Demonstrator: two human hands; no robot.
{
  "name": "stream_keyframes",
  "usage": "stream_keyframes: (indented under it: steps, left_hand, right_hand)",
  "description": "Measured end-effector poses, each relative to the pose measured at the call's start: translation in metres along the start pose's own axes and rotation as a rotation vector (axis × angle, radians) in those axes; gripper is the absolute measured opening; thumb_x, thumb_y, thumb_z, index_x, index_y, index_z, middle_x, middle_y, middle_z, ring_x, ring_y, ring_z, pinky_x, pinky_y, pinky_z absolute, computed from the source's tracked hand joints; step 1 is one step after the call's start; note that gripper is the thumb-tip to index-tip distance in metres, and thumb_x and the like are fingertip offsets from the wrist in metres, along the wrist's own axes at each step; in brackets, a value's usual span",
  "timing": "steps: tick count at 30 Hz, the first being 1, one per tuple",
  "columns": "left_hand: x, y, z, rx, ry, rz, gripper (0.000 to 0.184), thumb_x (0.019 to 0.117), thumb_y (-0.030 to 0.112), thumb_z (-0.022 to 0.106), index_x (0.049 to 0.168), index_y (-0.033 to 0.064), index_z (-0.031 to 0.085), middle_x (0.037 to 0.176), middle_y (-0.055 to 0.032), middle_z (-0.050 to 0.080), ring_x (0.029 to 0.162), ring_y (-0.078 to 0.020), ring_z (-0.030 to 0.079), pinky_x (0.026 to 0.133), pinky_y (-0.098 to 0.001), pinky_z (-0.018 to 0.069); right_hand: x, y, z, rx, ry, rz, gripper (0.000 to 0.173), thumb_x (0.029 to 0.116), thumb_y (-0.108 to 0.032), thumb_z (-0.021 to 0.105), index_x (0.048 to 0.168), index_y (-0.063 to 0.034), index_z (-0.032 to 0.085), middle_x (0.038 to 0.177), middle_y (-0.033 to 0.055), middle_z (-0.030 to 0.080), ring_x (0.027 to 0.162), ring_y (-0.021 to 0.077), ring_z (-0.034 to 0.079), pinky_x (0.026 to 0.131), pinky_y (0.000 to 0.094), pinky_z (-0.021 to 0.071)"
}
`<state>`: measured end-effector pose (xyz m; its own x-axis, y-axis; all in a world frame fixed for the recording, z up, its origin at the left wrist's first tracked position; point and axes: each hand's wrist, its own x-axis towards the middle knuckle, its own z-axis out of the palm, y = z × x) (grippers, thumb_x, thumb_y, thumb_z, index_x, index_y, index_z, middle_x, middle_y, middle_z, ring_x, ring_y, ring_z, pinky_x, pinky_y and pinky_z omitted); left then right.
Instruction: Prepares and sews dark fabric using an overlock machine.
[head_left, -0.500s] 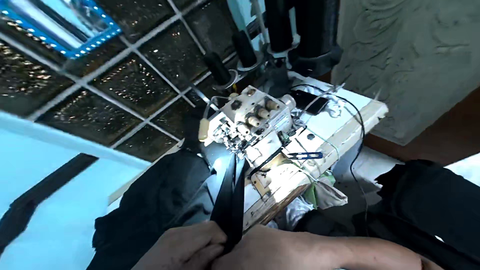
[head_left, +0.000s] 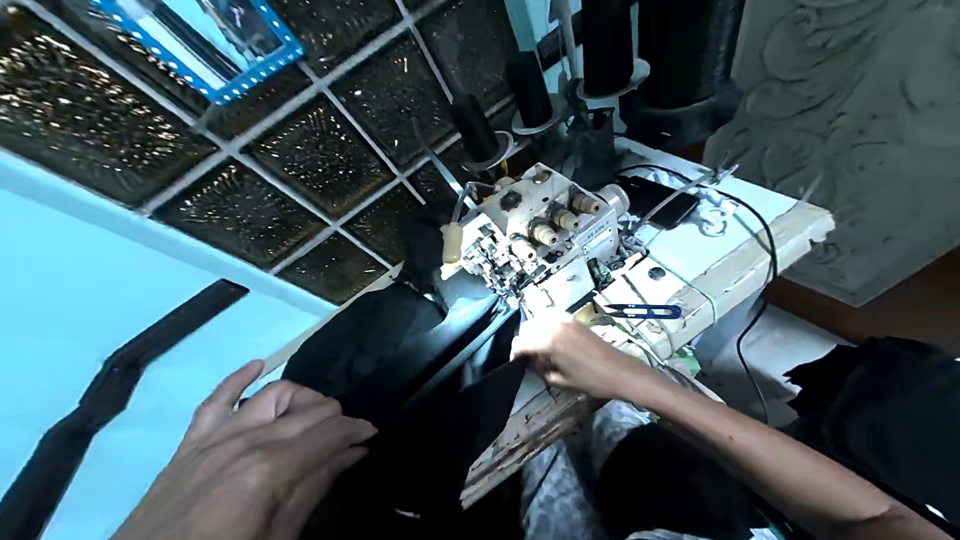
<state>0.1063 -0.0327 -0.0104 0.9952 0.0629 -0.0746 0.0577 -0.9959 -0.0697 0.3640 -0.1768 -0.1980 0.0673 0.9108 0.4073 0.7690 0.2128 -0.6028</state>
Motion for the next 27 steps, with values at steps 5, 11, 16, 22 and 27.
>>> stream_keyframes:
  steps: [5,11,16,22,27]
  left_hand:
    - [0.003,-0.031,0.007,-0.498,0.229,-0.015,0.026,0.1045,0.03,0.053,0.097,0.013,0.072,0.097,0.0095,0.069,0.109,0.0014,0.06,0.116,-0.0344,0.0365]
    - [0.012,-0.039,0.019,-0.793,0.439,-0.185,0.015,0.1021,0.034,0.059,0.098,0.0275,0.072,0.099,0.0166,0.071,0.099,0.0015,0.066,0.096,-0.0234,0.0539]
    - [0.004,-0.04,0.027,-0.787,0.418,-0.18,0.016,0.1019,0.035,0.059,0.102,0.0298,0.074,0.102,0.0188,0.072,0.1,0.0042,0.066,0.096,-0.0212,0.0529]
    - [-0.001,-0.033,0.037,-0.761,0.398,-0.152,0.021,0.1037,0.039,0.056,0.101,0.0281,0.073,0.102,0.0177,0.07,0.103,0.0032,0.064,0.105,-0.0264,0.0482]
    - [0.005,-0.028,0.041,-0.701,0.408,-0.088,0.023,0.1047,0.041,0.053,0.099,0.0289,0.072,0.102,0.0185,0.069,0.105,0.0037,0.062,0.102,-0.0235,0.048]
  right_hand:
    - [0.023,0.038,0.016,-0.005,0.362,0.039,0.01,0.0912,-0.012,0.07,0.092,-0.0048,0.077,0.101,0.0127,0.07,0.102,0.0316,0.064,0.089,0.0496,0.0509]
    - [0.033,0.027,0.03,0.14,0.448,-0.027,0.015,0.0893,-0.018,0.074,0.092,-0.003,0.077,0.104,0.0128,0.072,0.105,0.0291,0.066,0.091,0.048,0.0519]
    - [0.043,0.009,0.021,0.295,0.43,-0.115,0.009,0.0885,-0.009,0.073,0.085,-0.0017,0.074,0.103,0.0114,0.074,0.099,0.0211,0.069,0.087,0.0393,0.0549]
    - [0.044,0.004,0.014,0.322,0.344,-0.144,0.005,0.0904,-0.004,0.07,0.089,0.0002,0.071,0.101,0.0104,0.075,0.094,0.0168,0.071,0.082,0.0353,0.0569]
    - [0.032,0.008,0.006,0.302,0.255,-0.136,0.011,0.0962,-0.009,0.065,0.093,0.0012,0.069,0.084,0.0095,0.069,0.077,0.0155,0.066,0.072,0.0328,0.0541]
